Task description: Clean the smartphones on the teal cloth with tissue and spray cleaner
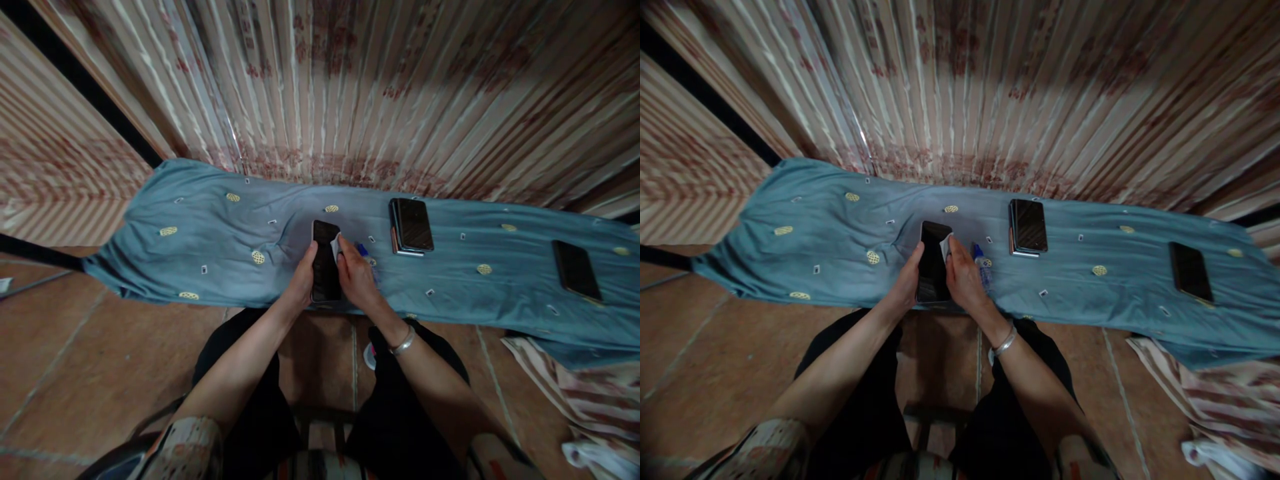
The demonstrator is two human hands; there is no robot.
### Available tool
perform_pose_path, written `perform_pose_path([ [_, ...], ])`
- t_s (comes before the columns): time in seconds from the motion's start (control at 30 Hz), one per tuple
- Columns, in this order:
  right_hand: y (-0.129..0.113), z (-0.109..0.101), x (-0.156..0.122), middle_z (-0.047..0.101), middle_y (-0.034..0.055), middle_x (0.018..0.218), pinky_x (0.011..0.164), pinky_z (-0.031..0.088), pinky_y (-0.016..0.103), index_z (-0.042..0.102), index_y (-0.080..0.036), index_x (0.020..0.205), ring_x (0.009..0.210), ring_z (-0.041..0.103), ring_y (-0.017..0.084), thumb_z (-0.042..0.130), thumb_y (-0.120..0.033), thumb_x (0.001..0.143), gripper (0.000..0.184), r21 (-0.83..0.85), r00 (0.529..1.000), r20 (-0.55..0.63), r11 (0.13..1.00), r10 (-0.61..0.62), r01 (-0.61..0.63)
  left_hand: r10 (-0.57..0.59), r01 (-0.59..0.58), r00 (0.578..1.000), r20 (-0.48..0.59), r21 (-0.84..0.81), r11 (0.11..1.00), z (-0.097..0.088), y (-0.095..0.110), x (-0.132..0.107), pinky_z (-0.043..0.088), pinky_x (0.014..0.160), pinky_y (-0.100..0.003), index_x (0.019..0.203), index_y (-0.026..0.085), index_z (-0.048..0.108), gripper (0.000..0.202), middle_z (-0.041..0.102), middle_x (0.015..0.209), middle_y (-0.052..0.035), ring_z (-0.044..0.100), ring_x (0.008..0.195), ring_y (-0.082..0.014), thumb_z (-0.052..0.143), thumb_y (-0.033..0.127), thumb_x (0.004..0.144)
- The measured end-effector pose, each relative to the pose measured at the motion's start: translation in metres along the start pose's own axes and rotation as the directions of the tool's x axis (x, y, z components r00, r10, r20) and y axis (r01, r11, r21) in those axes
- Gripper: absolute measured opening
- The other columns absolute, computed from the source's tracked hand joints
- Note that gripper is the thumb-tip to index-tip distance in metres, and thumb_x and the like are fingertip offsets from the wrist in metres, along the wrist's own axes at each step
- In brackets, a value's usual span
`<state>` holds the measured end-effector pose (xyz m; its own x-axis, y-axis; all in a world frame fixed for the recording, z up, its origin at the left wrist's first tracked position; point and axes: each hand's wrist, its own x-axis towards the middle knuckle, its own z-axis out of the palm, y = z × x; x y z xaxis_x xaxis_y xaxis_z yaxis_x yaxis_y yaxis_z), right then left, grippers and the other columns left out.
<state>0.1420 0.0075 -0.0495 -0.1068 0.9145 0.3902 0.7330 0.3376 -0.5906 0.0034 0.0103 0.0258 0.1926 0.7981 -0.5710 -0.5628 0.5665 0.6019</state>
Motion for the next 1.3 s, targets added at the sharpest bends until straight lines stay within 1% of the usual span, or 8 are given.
perform_pose_path([
  [0.13,-0.008,0.003,-0.007,0.064,0.0213,0.156,0.128,0.047,0.051,0.051,-0.009,0.161,0.147,0.062,0.027,0.035,-0.024,0.111,0.054,0.039,0.999,0.037,0.999,-0.020,0.018,-0.017,0.017,1.000,-0.013,-0.019,1.000,-0.003,0.006,0.004,0.056,0.115,-0.041,0.140,0.015,0.072,0.050,0.085,0.119,-0.0110,0.074,0.129,-0.0327,0.046,0.046,0.110],
  [0.4,-0.020,0.010,-0.023,0.065,0.0166,0.156,0.128,0.047,0.056,0.050,-0.018,0.164,0.146,0.062,0.030,0.038,-0.027,0.110,0.056,0.192,0.993,0.112,0.981,-0.033,0.011,0.093,-0.094,0.996,-0.014,-0.078,0.993,-0.016,0.015,0.023,0.067,0.089,-0.039,0.131,0.016,0.076,0.051,0.086,0.104,-0.0104,0.082,0.104,-0.0314,0.055,0.054,0.105],
  [0.63,-0.028,0.009,-0.033,0.064,0.0163,0.157,0.127,0.049,0.055,0.048,-0.018,0.165,0.146,0.061,0.029,0.039,-0.028,0.110,0.057,0.215,0.984,0.165,0.976,-0.063,0.027,0.139,-0.139,0.990,-0.011,-0.089,0.986,-0.023,0.025,0.027,0.068,0.082,-0.036,0.132,0.015,0.076,0.056,0.085,0.099,-0.0119,0.083,0.101,-0.0299,0.050,0.057,0.106],
  [0.8,-0.027,0.007,-0.036,0.064,0.0176,0.156,0.123,0.052,0.055,0.046,-0.018,0.166,0.144,0.062,0.030,0.040,-0.026,0.110,0.057,0.184,0.976,0.185,0.980,-0.111,0.077,0.121,-0.123,0.992,-0.026,-0.125,0.984,-0.021,0.034,0.022,0.068,0.082,-0.034,0.140,0.010,0.069,0.060,0.085,0.099,-0.0136,0.083,0.102,-0.0271,0.037,0.051,0.112],
  [0.93,-0.021,-0.001,-0.030,0.073,0.0164,0.140,0.113,0.060,0.054,0.053,-0.019,0.161,0.127,0.071,0.030,0.041,-0.021,0.110,0.053,0.090,0.954,0.214,0.977,-0.208,0.193,0.111,-0.113,0.994,-0.017,-0.159,0.981,-0.021,0.037,0.022,0.068,0.083,-0.036,0.146,0.010,0.064,0.061,0.084,0.100,-0.0134,0.083,0.102,-0.0265,0.033,0.051,0.113],
  [1.03,-0.020,-0.008,-0.026,0.075,0.0160,0.133,0.108,0.063,0.051,0.062,-0.019,0.154,0.118,0.072,0.029,0.044,-0.019,0.110,0.047,-0.006,0.947,0.184,0.963,-0.263,0.268,0.092,-0.092,0.996,-0.010,-0.170,0.981,-0.024,0.035,0.026,0.068,0.083,-0.036,0.143,0.011,0.066,0.061,0.084,0.097,-0.0127,0.083,0.101,-0.0268,0.035,0.052,0.112],
  [1.2,-0.029,-0.012,-0.026,0.072,0.0179,0.137,0.110,0.061,0.047,0.069,-0.015,0.145,0.123,0.068,0.029,0.048,-0.018,0.111,0.040,-0.105,0.933,0.136,0.932,-0.333,0.348,0.075,-0.077,0.997,-0.021,-0.141,0.987,-0.025,0.025,0.033,0.068,0.078,-0.037,0.136,0.013,0.071,0.061,0.083,0.095,-0.0124,0.082,0.103,-0.0300,0.043,0.060,0.108],
  [1.3,-0.037,-0.010,-0.027,0.072,0.0195,0.137,0.112,0.060,0.048,0.070,-0.012,0.143,0.122,0.068,0.030,0.047,-0.018,0.111,0.039,-0.115,0.920,0.132,0.916,-0.370,0.385,0.047,-0.049,0.999,-0.018,-0.133,0.990,-0.019,0.021,0.029,0.068,0.083,-0.038,0.136,0.013,0.071,0.063,0.083,0.099,-0.0135,0.082,0.104,-0.0297,0.037,0.059,0.110],
])
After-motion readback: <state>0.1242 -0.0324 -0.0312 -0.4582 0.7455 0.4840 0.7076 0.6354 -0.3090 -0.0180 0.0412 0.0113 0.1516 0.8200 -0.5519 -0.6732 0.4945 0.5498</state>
